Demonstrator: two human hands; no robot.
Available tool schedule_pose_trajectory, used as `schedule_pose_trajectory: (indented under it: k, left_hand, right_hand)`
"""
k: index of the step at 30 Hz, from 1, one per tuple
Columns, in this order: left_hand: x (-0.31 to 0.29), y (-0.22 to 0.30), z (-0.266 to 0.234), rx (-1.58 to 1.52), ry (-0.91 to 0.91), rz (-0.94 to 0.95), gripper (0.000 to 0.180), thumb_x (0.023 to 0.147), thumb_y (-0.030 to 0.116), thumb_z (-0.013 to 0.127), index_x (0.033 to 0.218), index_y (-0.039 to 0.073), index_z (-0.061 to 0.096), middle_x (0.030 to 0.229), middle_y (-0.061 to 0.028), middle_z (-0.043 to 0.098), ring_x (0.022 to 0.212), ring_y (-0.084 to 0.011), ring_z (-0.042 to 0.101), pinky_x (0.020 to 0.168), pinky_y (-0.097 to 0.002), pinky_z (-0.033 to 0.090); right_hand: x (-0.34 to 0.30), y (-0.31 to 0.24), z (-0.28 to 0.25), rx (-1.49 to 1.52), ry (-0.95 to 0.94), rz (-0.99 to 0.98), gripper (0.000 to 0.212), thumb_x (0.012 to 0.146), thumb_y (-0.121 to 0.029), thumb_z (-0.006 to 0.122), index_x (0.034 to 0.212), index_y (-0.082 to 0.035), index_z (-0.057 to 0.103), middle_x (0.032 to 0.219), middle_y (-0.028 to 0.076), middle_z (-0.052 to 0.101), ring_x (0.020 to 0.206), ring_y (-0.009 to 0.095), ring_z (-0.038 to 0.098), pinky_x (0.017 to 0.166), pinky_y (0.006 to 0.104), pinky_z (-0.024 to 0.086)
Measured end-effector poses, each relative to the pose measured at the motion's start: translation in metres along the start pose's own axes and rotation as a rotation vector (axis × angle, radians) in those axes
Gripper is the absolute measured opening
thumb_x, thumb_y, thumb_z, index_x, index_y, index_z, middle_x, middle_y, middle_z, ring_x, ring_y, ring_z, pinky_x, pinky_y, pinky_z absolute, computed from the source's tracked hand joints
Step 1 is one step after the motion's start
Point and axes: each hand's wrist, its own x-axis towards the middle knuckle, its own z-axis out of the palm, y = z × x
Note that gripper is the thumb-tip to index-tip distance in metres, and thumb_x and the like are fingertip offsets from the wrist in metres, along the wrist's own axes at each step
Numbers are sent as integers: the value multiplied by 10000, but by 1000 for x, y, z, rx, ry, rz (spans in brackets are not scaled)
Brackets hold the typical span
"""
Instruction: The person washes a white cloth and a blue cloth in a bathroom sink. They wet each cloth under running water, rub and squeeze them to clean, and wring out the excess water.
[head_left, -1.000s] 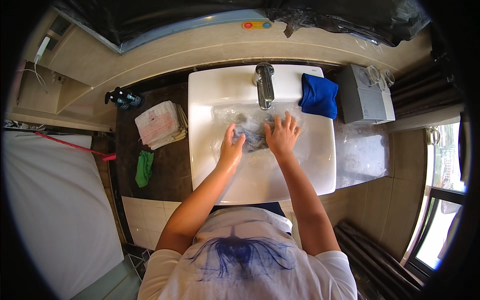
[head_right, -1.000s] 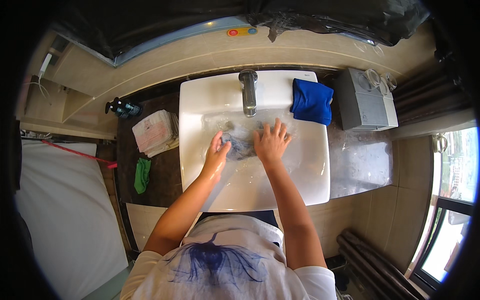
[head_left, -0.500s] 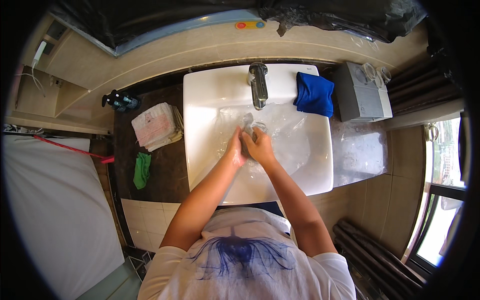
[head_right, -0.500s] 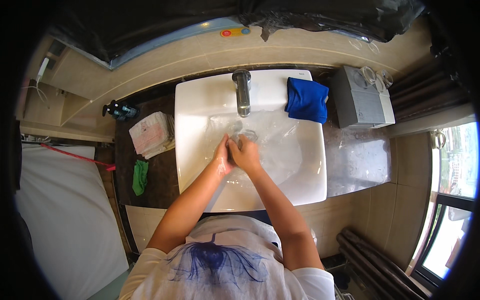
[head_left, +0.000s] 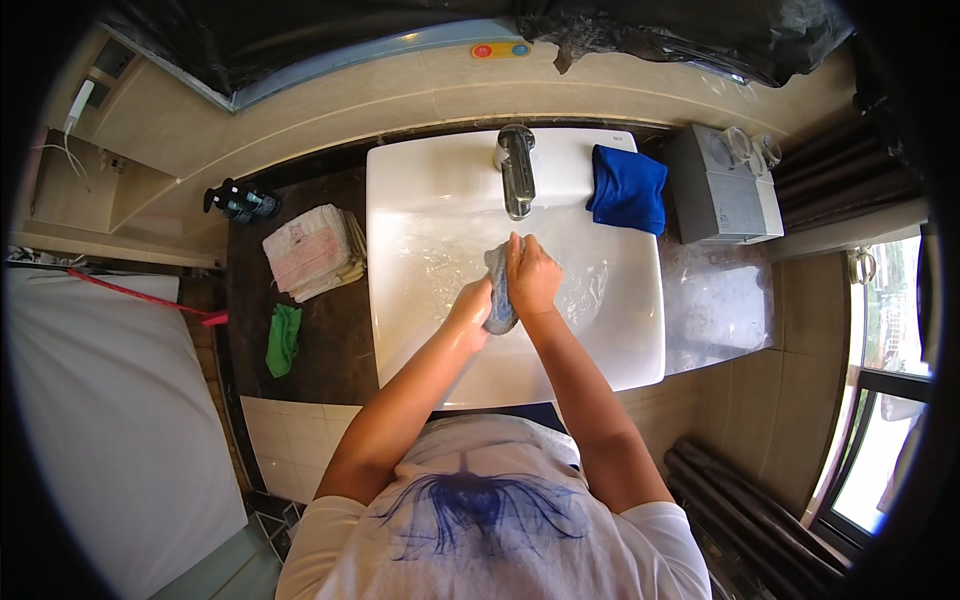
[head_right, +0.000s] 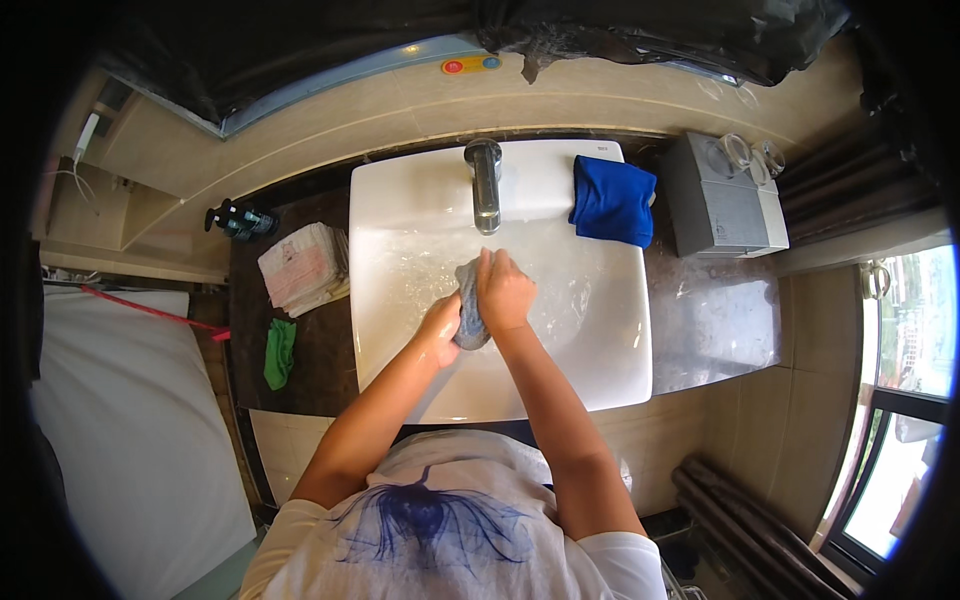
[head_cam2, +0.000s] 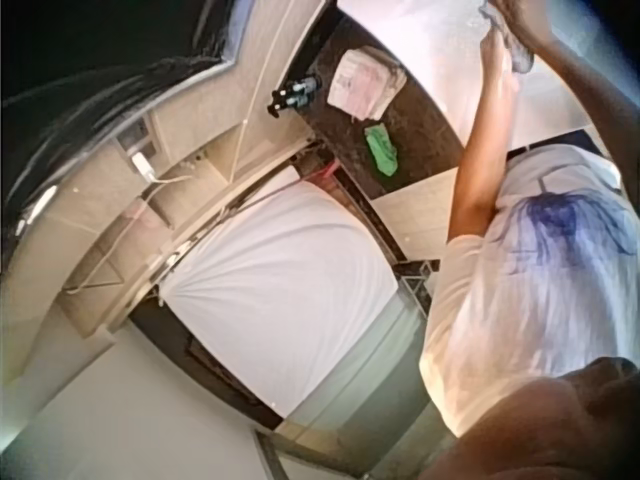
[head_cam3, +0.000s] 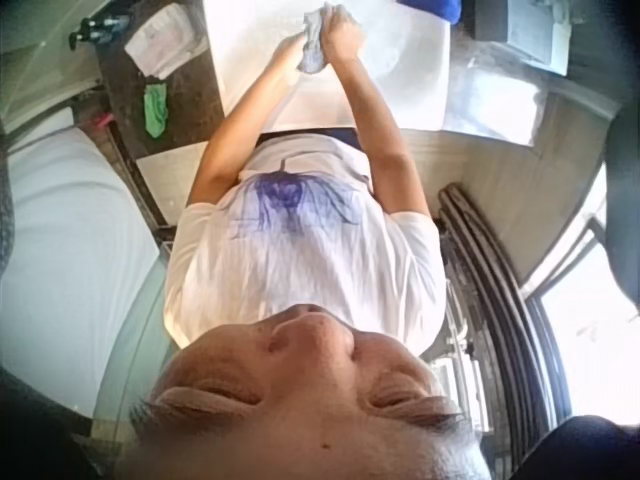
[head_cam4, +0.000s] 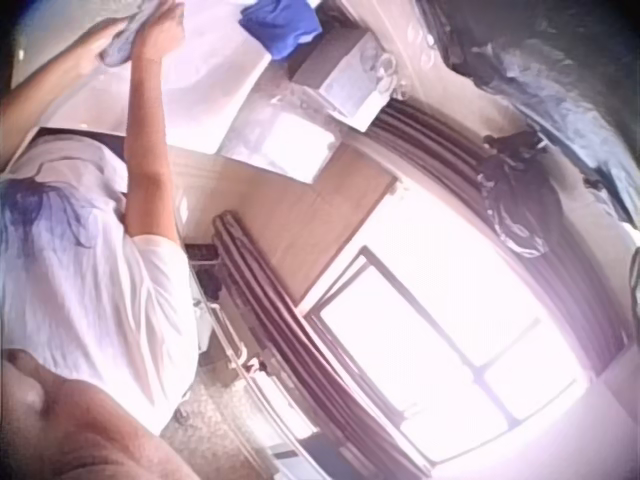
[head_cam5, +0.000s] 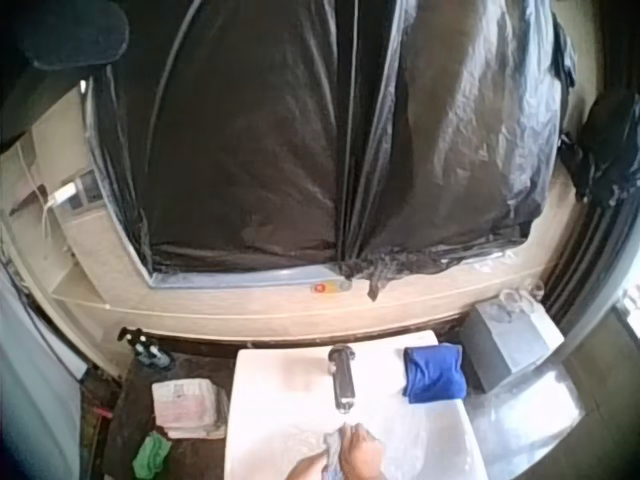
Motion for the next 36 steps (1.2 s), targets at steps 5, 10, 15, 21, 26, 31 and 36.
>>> schedule_pose_trajectory:
  k: [5,10,15,21,26,31,36]
  left_hand:
    - [-10,12,-8,225,-23,390,662,815,242,621,1340,8,295,1182,-146,469,1082,-232,462,917,-306,361]
    - [-9,21,-27,1233,328,567,722,798,303,602,1385,122,223,1425,-219,120,1288,-415,165,999,-509,245]
    - [5,4,-17,1735,403,575,666,809,318,572,1377,164,260,1456,-180,64,1327,-420,6,998,-640,50]
    - [33,-13,-31,1873,375,651,617,836,381,512,1379,210,273,1469,-107,104,1346,-366,10,1015,-614,-48]
    - [38,-11,-28,1960,328,509,625,825,394,521,1374,206,287,1445,-121,181,1342,-370,39,1013,-615,-47]
    - [29,0,-19,1793,297,598,552,787,223,580,1304,178,391,1344,-107,354,1281,-337,237,1016,-590,55]
    - [31,9,-24,1512,257,982,424,746,17,576,1151,125,517,1298,-85,405,1198,-274,371,984,-467,268]
  right_hand:
    - [-2,30,5,-164,-65,75,216,866,-272,506,801,-71,551,918,102,583,799,309,565,565,410,462]
    - [-7,40,-1,-299,-118,45,324,824,-339,537,1074,-138,585,1172,108,491,1022,321,474,761,446,412]
    - [-20,22,2,-290,-307,-172,432,776,-333,578,1184,-205,511,1190,91,471,1059,295,445,842,516,331]
    - [-22,28,14,-435,-509,-43,553,738,-255,634,1257,-213,447,1201,88,470,1144,296,402,955,563,250]
    - [-23,37,20,-420,-349,-108,471,737,-158,591,1195,-164,483,1123,78,504,1069,273,441,958,532,237]
    - [-17,45,18,-82,-322,-175,269,683,-48,570,941,-120,584,982,39,567,993,242,481,933,484,271]
    - [0,14,-15,351,-292,-257,194,663,44,523,786,-83,604,795,35,591,809,237,541,870,392,317]
